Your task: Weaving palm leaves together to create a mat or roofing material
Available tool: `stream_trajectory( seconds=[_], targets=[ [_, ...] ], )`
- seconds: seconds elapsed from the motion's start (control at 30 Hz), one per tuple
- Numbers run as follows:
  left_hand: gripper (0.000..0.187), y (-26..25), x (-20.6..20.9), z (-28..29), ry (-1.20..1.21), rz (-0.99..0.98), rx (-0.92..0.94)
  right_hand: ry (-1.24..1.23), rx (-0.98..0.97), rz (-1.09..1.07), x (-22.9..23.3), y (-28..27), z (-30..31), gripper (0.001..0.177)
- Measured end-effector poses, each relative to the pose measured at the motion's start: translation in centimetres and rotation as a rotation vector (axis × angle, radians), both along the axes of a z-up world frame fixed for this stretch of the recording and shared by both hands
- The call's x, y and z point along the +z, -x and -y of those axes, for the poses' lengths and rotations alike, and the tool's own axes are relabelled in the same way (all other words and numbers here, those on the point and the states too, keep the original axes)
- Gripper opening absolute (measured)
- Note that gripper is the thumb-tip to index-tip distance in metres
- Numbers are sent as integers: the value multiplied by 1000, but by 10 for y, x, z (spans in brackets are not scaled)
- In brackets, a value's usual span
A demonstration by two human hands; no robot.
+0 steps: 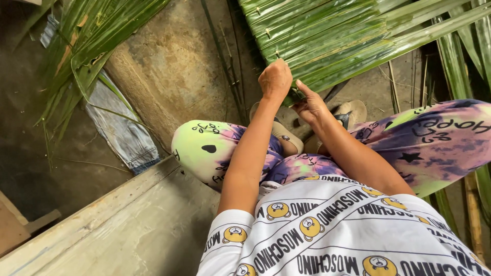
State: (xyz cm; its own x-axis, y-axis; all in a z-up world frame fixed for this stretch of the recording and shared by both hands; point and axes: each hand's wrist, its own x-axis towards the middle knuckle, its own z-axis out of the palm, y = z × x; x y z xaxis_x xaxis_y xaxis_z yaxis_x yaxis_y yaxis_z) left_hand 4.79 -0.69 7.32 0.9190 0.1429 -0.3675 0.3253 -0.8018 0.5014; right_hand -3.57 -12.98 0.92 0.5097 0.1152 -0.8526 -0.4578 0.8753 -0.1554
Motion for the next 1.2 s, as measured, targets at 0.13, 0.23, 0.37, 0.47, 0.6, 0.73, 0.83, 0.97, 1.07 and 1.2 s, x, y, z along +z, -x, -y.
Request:
stream_trajectory(
  seconds=[0.13,0.23,0.37,0.47,0.6,0.73,0.83,0.97,1.07,1.2],
  targets=[
    [26,-5,-6,4,-70,91,-18,89,67,72,16,-1,0,46],
    [29,-10,5,1,-2,-6,123,109,75,74,12,0,1,45],
    [30,-12,12,-2,105,-55,288,102,86,79,5,3,3,48],
    [31,-12,24,-2,126,-46,302,172,72,60,16,1,-3,49],
    [30,-16,9,-1,91,-54,294,303,122,122,22,-1,-9,54],
    [30,-18,6,-1,148,-49,368,367,121,113,19,-1,-8,54],
    [31,-17,7,-1,189,-30,426,377,121,107,24,-3,-7,49],
    [30,-17,11,-1,210,10,478,377,107,97,28,-4,-6,43],
    [30,-19,-1,-3,203,19,486,383,104,100,26,-6,-5,42],
    [30,-20,10,-12,218,1,463,390,125,94,31,-7,-4,40]
  ],
)
